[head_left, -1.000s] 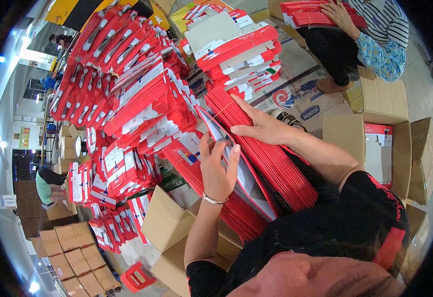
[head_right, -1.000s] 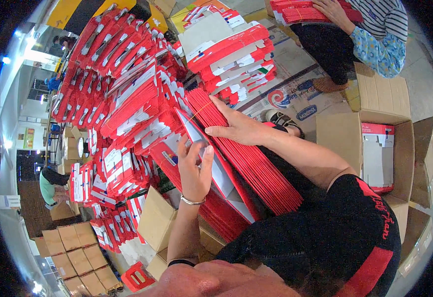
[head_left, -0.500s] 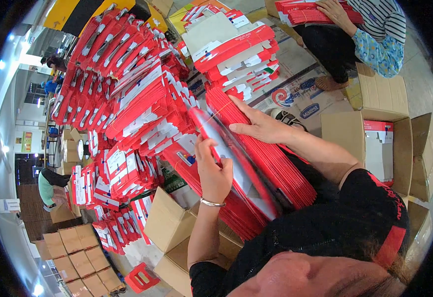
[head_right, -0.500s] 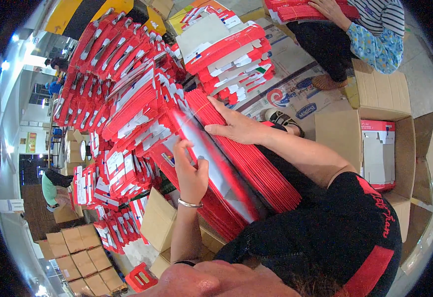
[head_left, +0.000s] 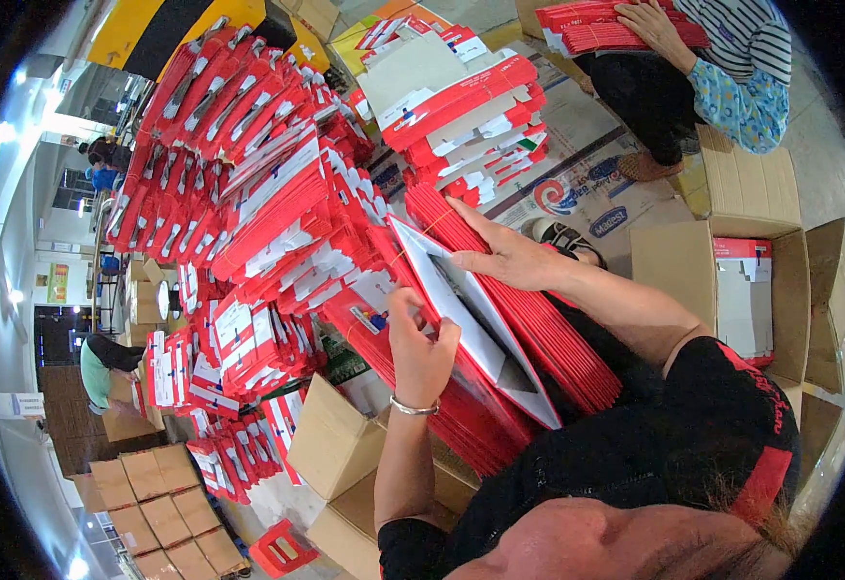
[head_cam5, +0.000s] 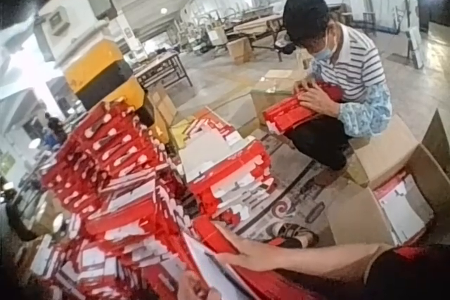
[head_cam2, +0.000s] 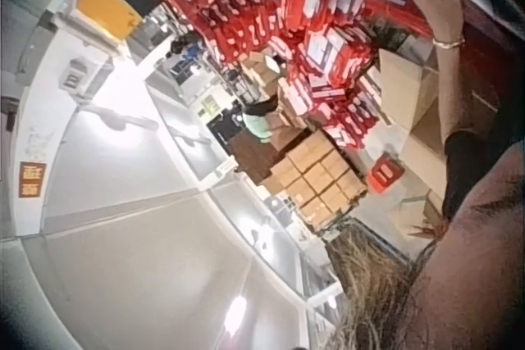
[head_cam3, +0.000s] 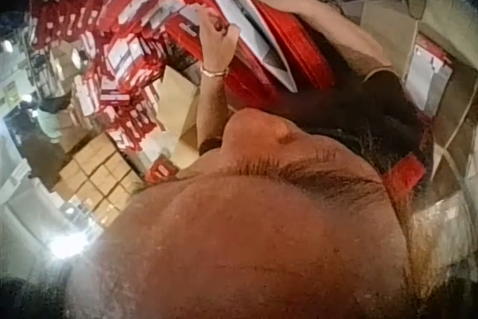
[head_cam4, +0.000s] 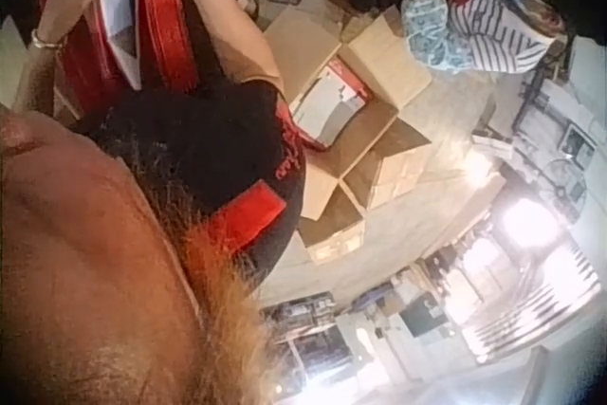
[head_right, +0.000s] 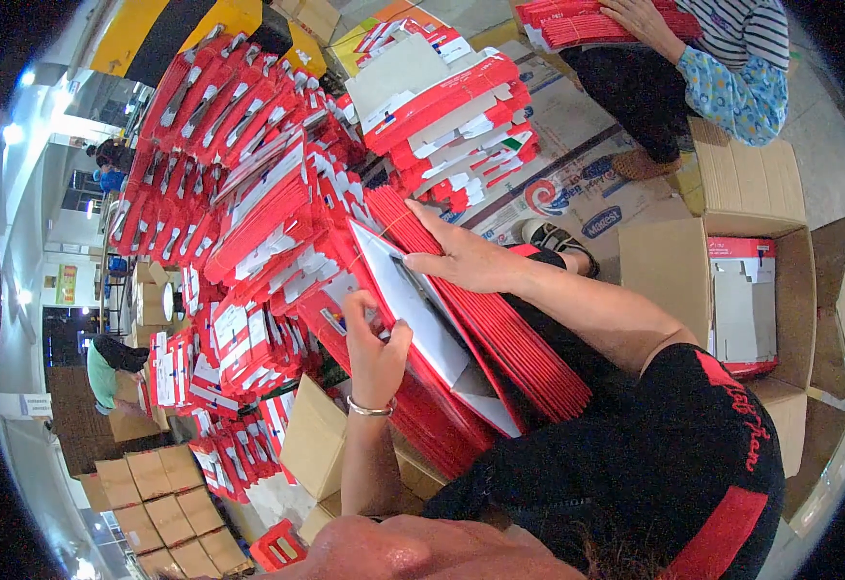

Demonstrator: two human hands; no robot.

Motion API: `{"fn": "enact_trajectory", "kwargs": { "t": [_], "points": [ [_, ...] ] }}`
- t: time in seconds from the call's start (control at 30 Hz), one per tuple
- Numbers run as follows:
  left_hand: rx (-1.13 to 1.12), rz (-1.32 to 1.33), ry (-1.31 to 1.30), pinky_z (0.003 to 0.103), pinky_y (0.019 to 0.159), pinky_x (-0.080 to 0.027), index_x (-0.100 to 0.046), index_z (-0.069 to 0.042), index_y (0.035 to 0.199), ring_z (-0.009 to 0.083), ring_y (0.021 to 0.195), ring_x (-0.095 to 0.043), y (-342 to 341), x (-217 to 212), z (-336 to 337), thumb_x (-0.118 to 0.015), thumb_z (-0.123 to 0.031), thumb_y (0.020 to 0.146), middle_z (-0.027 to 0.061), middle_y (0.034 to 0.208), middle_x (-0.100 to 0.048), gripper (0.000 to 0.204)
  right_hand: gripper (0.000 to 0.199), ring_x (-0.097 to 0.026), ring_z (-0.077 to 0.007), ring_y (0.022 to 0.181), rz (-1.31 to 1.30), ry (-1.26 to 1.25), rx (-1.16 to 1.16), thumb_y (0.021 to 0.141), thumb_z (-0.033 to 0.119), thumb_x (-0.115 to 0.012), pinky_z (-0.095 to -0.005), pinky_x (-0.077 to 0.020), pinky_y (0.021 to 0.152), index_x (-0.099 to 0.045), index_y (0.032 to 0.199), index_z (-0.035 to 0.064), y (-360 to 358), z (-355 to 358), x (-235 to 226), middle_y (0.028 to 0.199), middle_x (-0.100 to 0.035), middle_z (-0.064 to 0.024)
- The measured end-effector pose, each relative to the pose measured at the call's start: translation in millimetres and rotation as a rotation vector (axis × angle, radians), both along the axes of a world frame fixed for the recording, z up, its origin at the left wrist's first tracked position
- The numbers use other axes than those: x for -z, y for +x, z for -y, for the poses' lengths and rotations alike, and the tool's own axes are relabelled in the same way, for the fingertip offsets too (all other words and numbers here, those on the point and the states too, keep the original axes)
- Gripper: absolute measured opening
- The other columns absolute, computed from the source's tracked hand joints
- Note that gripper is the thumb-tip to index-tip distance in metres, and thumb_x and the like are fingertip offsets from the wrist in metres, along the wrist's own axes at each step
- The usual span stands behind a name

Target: Organizing and packing red cardboard packaging materials into boxes.

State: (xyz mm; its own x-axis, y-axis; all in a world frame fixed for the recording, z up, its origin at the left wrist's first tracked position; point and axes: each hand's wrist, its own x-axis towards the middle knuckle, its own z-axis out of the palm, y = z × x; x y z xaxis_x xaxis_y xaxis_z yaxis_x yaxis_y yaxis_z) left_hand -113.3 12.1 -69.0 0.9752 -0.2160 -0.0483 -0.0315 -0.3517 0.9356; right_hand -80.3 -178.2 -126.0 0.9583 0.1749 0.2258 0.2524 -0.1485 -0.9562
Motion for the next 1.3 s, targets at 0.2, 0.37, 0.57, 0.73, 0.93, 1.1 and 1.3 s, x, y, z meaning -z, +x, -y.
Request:
{"fn": "enact_trajectory", "kwargs": {
  "t": [0.2, 0.37, 0.57, 0.73, 0.93, 1.1, 1.3],
  "points": [
    [0.181, 0.537, 0.411, 0.051, 0.091, -0.040, -0.046, -0.002, 0.096, 0.0457, 0.115, -0.044, 2.8, 7.0, -3.5, -0.066, -0.013, 0.083, 0.0193, 0.098, -0.050, 0.026, 0.080, -0.039, -0.0246, 0.133, -0.059, 0.105, -0.079, 0.097, 0.034, -0.055, -0.0349, -0.0292, 0.111, -0.007, 0.152, 0.0010, 0.3, -12.3, -5.4, 0.148, -0.034, -0.0228],
    [0.144, 0.435, 0.387, 0.050, 0.090, -0.040, -0.045, -0.004, 0.090, 0.0445, 0.112, -0.045, 1.9, 0.1, 6.0, -0.072, -0.016, 0.080, 0.0194, 0.095, -0.049, 0.032, 0.079, -0.038, -0.0258, 0.134, -0.069, 0.130, -0.084, 0.097, 0.032, -0.054, -0.0345, -0.0291, 0.111, -0.007, 0.152, 0.0011, -1.0, -9.8, -11.7, 0.149, -0.032, -0.0242],
    [-0.070, 0.205, 0.042, 0.045, 0.090, -0.041, -0.045, -0.004, 0.094, 0.0389, 0.103, -0.046, -3.9, 13.8, -2.4, -0.061, 0.001, 0.073, 0.0199, 0.105, -0.046, 0.027, 0.077, -0.036, -0.0289, 0.137, -0.062, 0.025, -0.023, 0.098, 0.037, -0.051, -0.0355, -0.0283, 0.112, -0.008, 0.152, 0.0029, -4.9, -5.4, -14.1, 0.150, -0.029, -0.0260],
    [0.077, 0.398, 0.368, 0.046, 0.095, -0.041, -0.051, -0.004, 0.091, 0.0479, 0.123, -0.043, -1.8, 11.4, -4.4, -0.070, -0.018, 0.084, 0.0371, 0.138, -0.035, 0.025, 0.074, -0.034, -0.0303, 0.138, -0.074, 0.070, -0.039, 0.099, 0.040, -0.047, -0.0363, -0.0268, 0.113, -0.009, 0.152, 0.0034, -1.6, -13.3, -8.7, 0.151, -0.027, -0.0248],
    [0.111, 0.415, 0.459, 0.049, 0.101, -0.037, -0.045, -0.004, 0.085, 0.0511, 0.129, -0.035, -3.7, -4.2, 8.2, -0.079, -0.017, 0.074, 0.0320, 0.125, -0.044, 0.039, 0.071, -0.032, -0.0291, 0.139, -0.005, 0.069, -0.031, 0.100, 0.037, -0.045, -0.0358, -0.0253, 0.114, -0.011, 0.151, 0.0011, 0.8, -22.6, 1.5, 0.152, -0.027, -0.0234],
    [0.095, 0.282, 0.252, 0.050, 0.107, -0.030, -0.049, -0.004, 0.095, 0.0483, 0.130, -0.034, -4.3, 2.2, -4.2, -0.067, -0.006, 0.075, 0.0258, 0.114, -0.049, 0.027, 0.070, -0.031, -0.0292, 0.140, -0.011, 0.100, -0.038, 0.100, 0.036, -0.046, -0.0353, -0.0246, 0.114, -0.012, 0.151, 0.0010, 2.1, -17.6, 1.7, 0.152, -0.027, -0.0232],
    [0.121, 0.433, 0.360, 0.049, 0.104, -0.033, -0.051, -0.005, 0.101, 0.0416, 0.106, -0.048, -3.2, 8.4, -3.6, -0.062, -0.007, 0.080, 0.0183, 0.103, -0.053, 0.023, 0.069, -0.029, -0.0298, 0.141, -0.034, 0.085, -0.039, 0.101, 0.036, -0.045, -0.0355, -0.0235, 0.115, -0.013, 0.151, 0.0012, -0.5, -22.5, -6.3, 0.153, -0.025, -0.0234]
  ]
}}
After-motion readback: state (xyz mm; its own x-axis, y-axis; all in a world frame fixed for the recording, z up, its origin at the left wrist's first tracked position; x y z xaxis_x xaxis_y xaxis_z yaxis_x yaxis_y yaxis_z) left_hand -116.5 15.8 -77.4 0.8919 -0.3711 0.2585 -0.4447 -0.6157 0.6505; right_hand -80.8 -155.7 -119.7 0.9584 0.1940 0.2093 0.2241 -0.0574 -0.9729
